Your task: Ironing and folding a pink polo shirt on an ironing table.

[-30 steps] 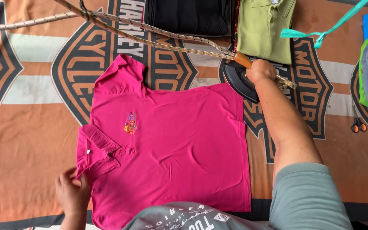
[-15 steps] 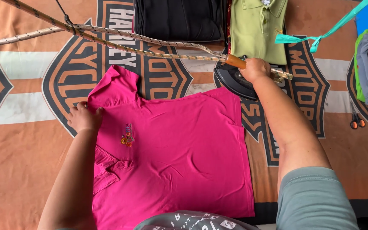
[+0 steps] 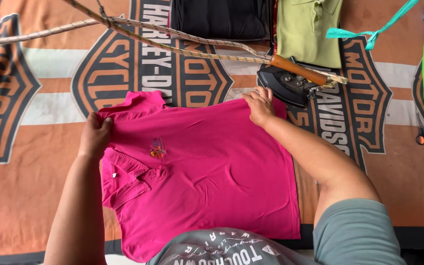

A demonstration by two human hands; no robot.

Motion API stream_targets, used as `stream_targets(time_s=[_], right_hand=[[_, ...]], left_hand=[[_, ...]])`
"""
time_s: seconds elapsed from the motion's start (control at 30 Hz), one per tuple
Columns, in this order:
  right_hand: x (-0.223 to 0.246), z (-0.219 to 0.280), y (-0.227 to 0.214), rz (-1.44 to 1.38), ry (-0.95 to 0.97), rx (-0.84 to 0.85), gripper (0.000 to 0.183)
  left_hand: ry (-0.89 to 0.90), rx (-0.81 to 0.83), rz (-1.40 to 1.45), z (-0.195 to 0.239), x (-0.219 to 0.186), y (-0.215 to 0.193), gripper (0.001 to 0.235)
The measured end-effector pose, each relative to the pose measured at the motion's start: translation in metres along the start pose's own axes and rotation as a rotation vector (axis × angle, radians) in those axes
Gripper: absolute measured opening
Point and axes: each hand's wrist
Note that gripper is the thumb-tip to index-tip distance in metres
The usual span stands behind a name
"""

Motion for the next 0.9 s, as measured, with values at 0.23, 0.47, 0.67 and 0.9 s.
stream_targets(time_s=[0.23,0.47,0.67,0.9], right_hand=[[0.005,0.017,-0.001,0.069,0.024,0.058,0.027],[-0.002,0.093,-0.078,0.165,0.08,0.0,0.026],[-0.052,0.147,-0.198,-0.007,0.182,0.122,0.05],[-0.048,0.181,-0.301,-0.548,0.411,-0.029,0.022]], left_hand=[[0.087,0.06,0.214,0.049,-0.004,-0.034,0.01],[0.203,0.01,0.298,0.103,-0.052,-0.067,0.007],[0.218,0.059,-0.033,0.113,-0.143,-0.09,0.015],[0.491,0.003,-0.327,0.052,-0.195,-0.116,0.018]])
Point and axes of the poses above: each hand's wrist, its own z-axis away from the middle knuckle, its own y-axis out of the palm, x = y × z, and after that the axes turned 8 degrees about x, right-handed
